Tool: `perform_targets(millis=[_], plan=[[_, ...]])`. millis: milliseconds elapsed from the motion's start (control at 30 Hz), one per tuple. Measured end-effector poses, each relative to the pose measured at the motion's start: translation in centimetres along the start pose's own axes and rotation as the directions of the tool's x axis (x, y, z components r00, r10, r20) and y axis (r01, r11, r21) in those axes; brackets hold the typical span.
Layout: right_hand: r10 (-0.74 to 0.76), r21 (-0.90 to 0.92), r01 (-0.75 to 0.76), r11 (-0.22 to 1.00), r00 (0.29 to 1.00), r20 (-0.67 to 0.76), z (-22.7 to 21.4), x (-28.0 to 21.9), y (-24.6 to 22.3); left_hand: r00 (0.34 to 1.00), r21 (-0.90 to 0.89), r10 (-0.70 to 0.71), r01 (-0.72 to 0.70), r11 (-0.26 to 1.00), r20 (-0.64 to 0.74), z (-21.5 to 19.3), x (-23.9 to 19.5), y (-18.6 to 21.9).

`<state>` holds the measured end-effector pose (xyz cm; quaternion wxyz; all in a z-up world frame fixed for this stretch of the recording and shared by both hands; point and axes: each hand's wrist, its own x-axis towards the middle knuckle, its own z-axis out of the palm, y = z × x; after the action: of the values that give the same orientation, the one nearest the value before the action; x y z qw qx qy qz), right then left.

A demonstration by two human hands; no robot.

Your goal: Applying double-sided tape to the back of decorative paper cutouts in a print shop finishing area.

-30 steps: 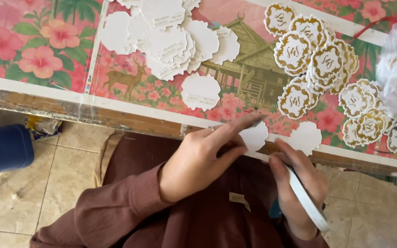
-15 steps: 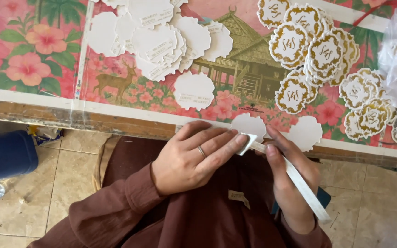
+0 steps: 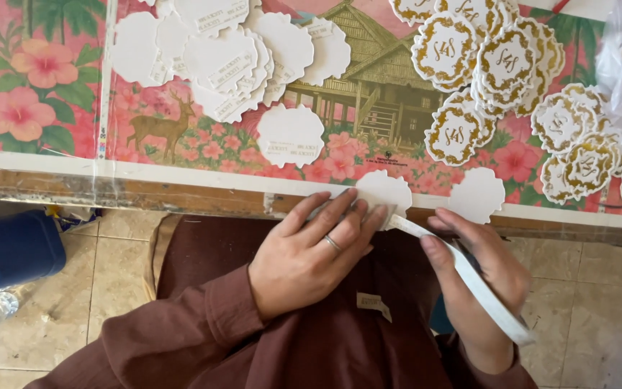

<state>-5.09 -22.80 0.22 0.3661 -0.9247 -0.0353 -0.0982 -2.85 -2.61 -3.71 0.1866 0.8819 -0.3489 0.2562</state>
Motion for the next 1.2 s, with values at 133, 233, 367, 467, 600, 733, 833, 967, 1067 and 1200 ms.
perform_targets(millis=[133,233,367,467,600,733,833,967,1067,1200], plan=[[-0.11,-0.093,0.107,0.99,0.994,-0.019,0.4,-0.8,1.7,0.999,0.06,-0.01,0.008,0.998,0.042,-0.1,0.2,0.8],[-0.356,-0.5,0.33,0.801,0.933,0.045,1.0,-2.6,2.2,0.996,0.134,-0.044,0.034,0.99,0.073,0.1,0.3,1.6],[-0.711,0.008,0.712,0.702,0.701,-0.05,-0.1,-2.8,1.4,0.998,0.229,0.012,-0.024,0.973,0.054,0.7,0.6,1.7],[-0.605,-0.138,0.589,0.796,0.783,-0.144,-1.5,-1.9,1.2,0.999,0.049,0.05,-0.05,0.998,-0.008,-0.2,0.8,0.7],[-0.306,-0.327,0.256,0.91,0.945,-0.112,-2.8,-1.1,3.5,0.995,-0.269,0.081,-0.093,0.959,-0.055,-2.1,0.8,-1.0],[-0.313,-0.367,0.291,0.883,0.95,0.001,-3.4,-0.4,5.3,0.999,-0.268,-0.003,-0.012,0.963,-0.055,-2.7,0.1,-4.4],[-0.343,-0.464,0.34,0.818,0.936,0.082,-3.3,-0.6,6.3,0.984,-0.121,-0.141,0.127,0.984,-0.111,-2.6,-0.2,-7.7],[-0.376,-0.404,0.334,0.851,0.926,-0.025,-3.1,-1.7,6.8,0.983,0.182,-0.167,0.177,0.967,-0.07,-4.3,0.6,-8.9],[-0.224,-0.208,0.176,0.962,0.945,-0.238,-2.8,-2.2,7.1,0.977,0.092,-0.198,0.191,0.977,0.072,-4.1,0.8,-7.8],[0.352,0.464,-0.082,0.882,0.77,-0.533,-0.8,-1.6,9.6,0.985,0.072,-0.116,0.107,0.992,0.129,-2.1,1.8,-6.9]])
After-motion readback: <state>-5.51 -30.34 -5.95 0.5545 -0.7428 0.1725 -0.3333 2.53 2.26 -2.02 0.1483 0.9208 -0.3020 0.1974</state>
